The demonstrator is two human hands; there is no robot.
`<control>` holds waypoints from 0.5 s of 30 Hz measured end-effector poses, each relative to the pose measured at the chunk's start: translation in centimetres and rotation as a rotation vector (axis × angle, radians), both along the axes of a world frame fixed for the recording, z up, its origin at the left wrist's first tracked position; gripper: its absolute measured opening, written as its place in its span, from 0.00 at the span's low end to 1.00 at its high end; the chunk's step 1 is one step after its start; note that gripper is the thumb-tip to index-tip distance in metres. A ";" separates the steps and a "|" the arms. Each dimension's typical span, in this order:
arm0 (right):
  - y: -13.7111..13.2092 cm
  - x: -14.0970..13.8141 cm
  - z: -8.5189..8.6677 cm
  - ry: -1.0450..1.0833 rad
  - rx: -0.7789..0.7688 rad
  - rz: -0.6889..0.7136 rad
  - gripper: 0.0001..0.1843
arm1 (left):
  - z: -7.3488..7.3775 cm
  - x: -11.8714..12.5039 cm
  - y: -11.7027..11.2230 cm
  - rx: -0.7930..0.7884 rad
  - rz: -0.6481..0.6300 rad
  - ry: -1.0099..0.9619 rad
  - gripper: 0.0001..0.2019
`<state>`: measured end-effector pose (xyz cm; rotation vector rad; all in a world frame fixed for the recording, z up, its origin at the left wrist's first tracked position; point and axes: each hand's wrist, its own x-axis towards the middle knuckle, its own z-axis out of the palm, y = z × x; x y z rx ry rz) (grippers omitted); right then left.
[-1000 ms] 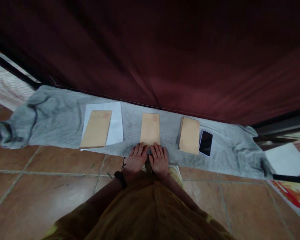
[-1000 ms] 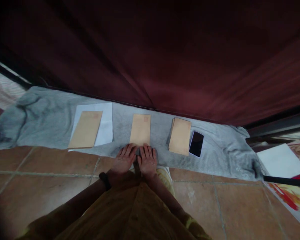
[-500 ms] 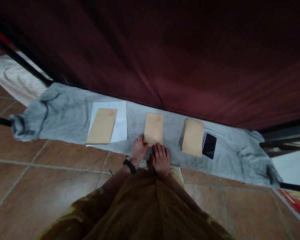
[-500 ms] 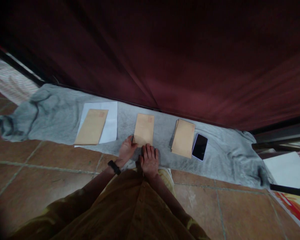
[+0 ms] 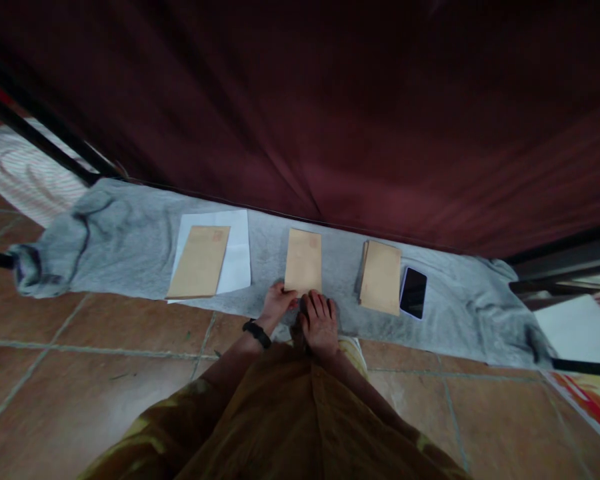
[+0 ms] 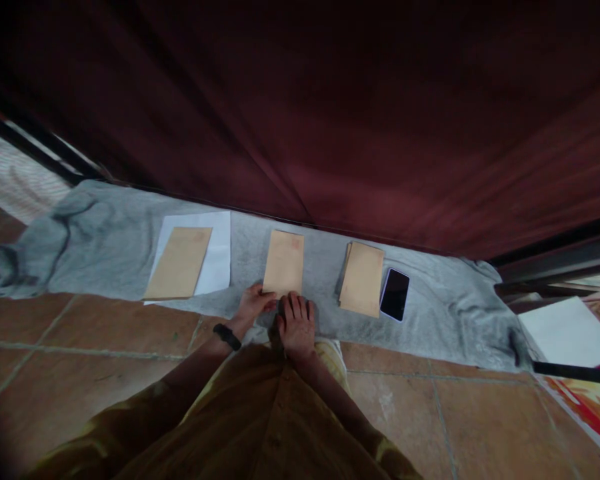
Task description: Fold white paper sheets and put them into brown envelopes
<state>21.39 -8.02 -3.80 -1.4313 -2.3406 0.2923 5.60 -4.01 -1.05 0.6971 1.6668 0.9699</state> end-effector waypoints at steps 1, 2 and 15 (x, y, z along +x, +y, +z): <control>0.1 0.1 -0.1 0.036 -0.012 -0.004 0.28 | 0.1 0.0 0.0 0.001 0.001 -0.018 0.12; 0.3 0.2 -0.1 0.086 -0.026 -0.021 0.28 | 0.2 0.0 0.1 0.006 0.000 -0.039 0.14; 4.5 0.3 1.3 1.146 -0.719 -0.307 0.18 | 2.4 -0.5 -1.0 0.201 -0.100 -0.232 0.26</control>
